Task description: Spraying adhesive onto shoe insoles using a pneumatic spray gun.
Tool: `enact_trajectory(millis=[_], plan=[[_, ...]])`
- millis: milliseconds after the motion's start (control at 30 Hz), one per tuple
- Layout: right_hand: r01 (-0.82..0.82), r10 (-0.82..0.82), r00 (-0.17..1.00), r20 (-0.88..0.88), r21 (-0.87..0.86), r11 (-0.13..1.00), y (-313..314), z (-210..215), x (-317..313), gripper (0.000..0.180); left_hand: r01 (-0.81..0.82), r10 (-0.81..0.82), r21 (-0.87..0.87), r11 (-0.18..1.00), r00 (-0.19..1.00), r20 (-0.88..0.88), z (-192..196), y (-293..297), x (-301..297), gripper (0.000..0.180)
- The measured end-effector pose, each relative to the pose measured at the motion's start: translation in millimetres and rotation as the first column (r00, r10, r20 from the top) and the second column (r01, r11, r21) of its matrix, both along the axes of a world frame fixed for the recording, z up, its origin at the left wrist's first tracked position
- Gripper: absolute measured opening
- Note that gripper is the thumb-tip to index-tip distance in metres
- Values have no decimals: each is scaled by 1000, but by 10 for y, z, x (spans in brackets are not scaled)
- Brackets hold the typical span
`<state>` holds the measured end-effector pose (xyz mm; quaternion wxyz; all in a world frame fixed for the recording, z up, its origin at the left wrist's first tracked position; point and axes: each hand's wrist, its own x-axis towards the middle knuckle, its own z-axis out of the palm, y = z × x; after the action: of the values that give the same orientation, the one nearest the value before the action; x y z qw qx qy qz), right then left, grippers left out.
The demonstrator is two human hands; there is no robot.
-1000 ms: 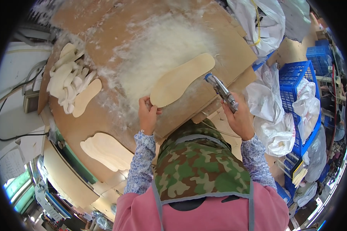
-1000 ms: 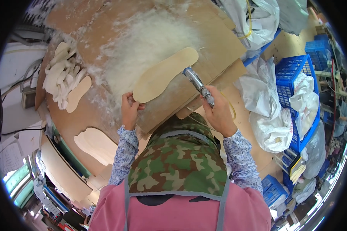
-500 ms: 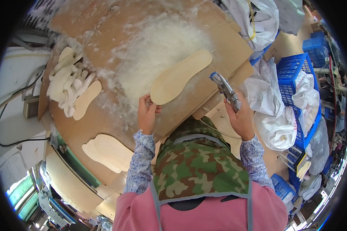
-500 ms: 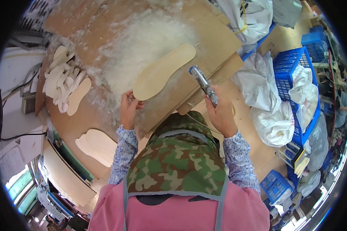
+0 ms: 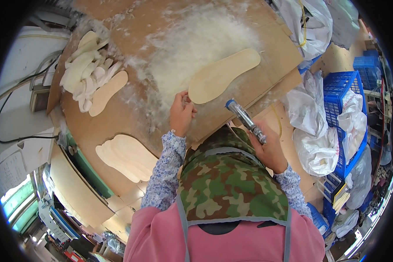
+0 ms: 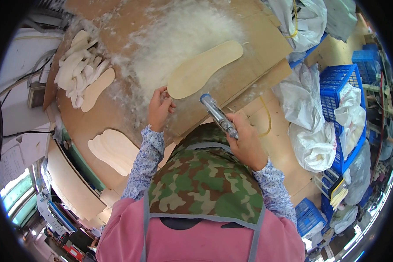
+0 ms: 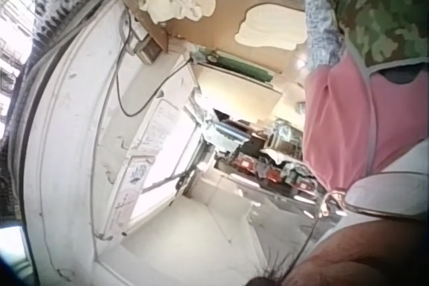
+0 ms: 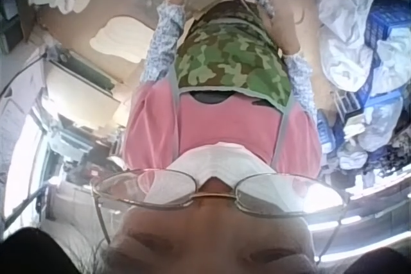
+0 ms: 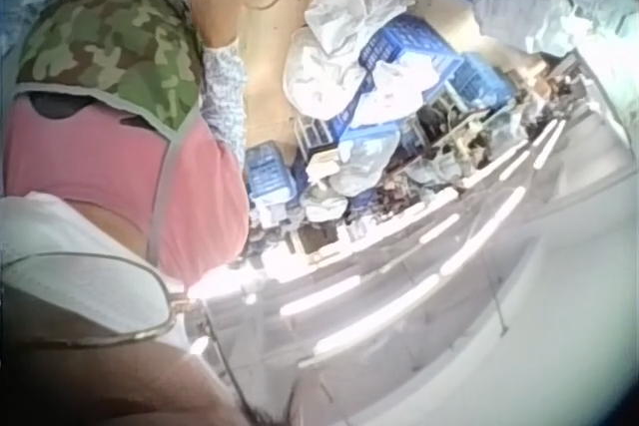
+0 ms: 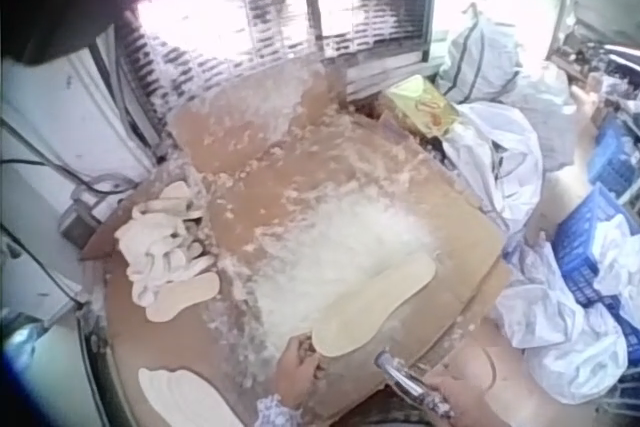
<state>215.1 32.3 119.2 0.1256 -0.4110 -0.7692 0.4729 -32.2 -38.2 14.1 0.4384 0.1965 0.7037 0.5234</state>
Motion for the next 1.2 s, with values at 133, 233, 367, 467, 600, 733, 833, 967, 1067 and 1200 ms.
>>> enact_trajectory(millis=[133, 233, 367, 467, 600, 733, 833, 967, 1067, 1200], plan=[[-82, 82, 996, -19, -22, 996, -82, 42, -40, 40, 11, -12, -21, 1000, 998, -54, -31, -3, -4, 34], [-122, 120, 992, -32, -48, 991, -82, 59, -64, 42, 9, -11, -28, 1000, 998, -62, -80, -6, -12, 41], [-115, 114, 993, -36, -8, 993, -32, 34, -55, 41, -7, 6, -14, 1000, 999, -49, -125, 21, 22, 41], [-41, 39, 997, -62, -25, 999, 79, 9, -53, 37, -31, 28, -30, 999, 996, -85, -97, 62, 65, 34], [49, -45, 995, -93, 39, 998, 222, -65, 41, 30, -58, 57, -15, 998, 994, -94, -98, 102, 95, 35], [50, -47, 997, -63, 42, 998, 309, -48, 135, 32, -84, 79, -38, 996, 989, -126, -97, 142, 119, 35], [-27, 27, 997, -69, 2, 1000, 299, -59, 200, 34, -99, 94, -34, 995, 988, -125, -109, 156, 133, 36], [-150, 147, 988, -55, -46, 988, 244, -52, 212, 41, -108, 104, -16, 994, 981, -163, -118, 143, 152, 37], [-250, 244, 967, -75, -86, 964, 248, -8, 176, 44, -114, 102, -60, 992, 980, -169, -92, 144, 189, 37], [-224, 222, 968, -113, -3, 975, 275, -38, 234, 32, -142, 128, -53, 988, 969, -213, -84, 143, 245, 36]])
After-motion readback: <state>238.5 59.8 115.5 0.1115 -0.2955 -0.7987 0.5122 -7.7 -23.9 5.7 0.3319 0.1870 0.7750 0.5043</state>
